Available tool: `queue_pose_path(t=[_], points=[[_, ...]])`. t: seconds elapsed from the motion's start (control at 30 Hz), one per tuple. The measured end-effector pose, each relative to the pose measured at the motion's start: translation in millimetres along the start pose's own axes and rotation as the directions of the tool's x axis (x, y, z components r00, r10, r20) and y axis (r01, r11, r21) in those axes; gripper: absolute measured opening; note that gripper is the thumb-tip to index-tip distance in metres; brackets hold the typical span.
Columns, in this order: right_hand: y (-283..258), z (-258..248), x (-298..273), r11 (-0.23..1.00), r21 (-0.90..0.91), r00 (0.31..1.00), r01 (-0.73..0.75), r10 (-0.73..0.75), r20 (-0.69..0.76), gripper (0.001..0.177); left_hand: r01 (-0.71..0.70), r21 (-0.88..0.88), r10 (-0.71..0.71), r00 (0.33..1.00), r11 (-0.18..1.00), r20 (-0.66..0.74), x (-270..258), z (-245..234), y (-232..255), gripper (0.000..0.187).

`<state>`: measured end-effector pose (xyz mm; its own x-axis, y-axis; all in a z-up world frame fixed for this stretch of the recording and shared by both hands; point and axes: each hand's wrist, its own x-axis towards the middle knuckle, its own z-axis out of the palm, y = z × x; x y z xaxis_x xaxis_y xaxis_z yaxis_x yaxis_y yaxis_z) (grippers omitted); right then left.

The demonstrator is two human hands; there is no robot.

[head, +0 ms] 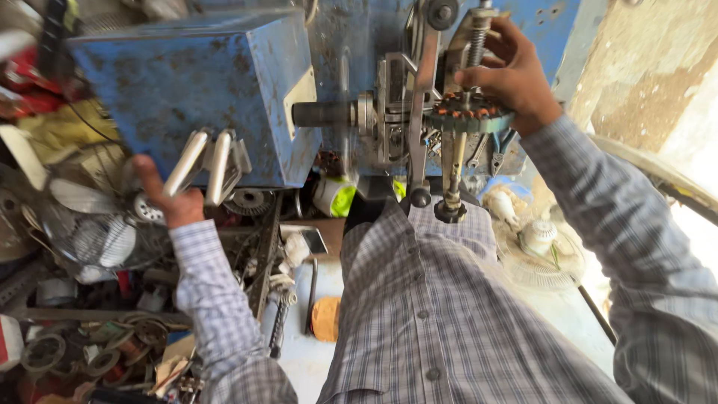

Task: The person uses a screwdriver to adjust components on a motor armature mounted in a blue machine. They then operate a lever on the machine to press down on the armature while holding it in place with their other hand.

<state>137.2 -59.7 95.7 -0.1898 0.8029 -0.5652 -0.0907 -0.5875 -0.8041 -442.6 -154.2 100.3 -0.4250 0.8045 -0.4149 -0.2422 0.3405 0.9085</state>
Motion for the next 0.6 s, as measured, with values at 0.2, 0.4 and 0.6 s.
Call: queue_pose_path(t=[0.2,0.4,0.6], points=[[-10,4,-4,0.998,-0.059,1.0,0.026,-0.025,0.016,0.079,0.134,-0.098,-0.134,0.991,0.986,0.014,-18,-3,11,0.103],[-4,1,-3,0.999,-0.022,0.999,0.035,-0.035,0.013,0.077,0.117,-0.046,-0.116,0.993,0.992,0.014,-19,-6,12,0.105],[7,-4,3,0.998,-0.007,0.998,0.057,-0.057,0.002,0.08,0.131,-0.177,-0.096,0.977,0.976,0.193,-11,7,3,0.105]])
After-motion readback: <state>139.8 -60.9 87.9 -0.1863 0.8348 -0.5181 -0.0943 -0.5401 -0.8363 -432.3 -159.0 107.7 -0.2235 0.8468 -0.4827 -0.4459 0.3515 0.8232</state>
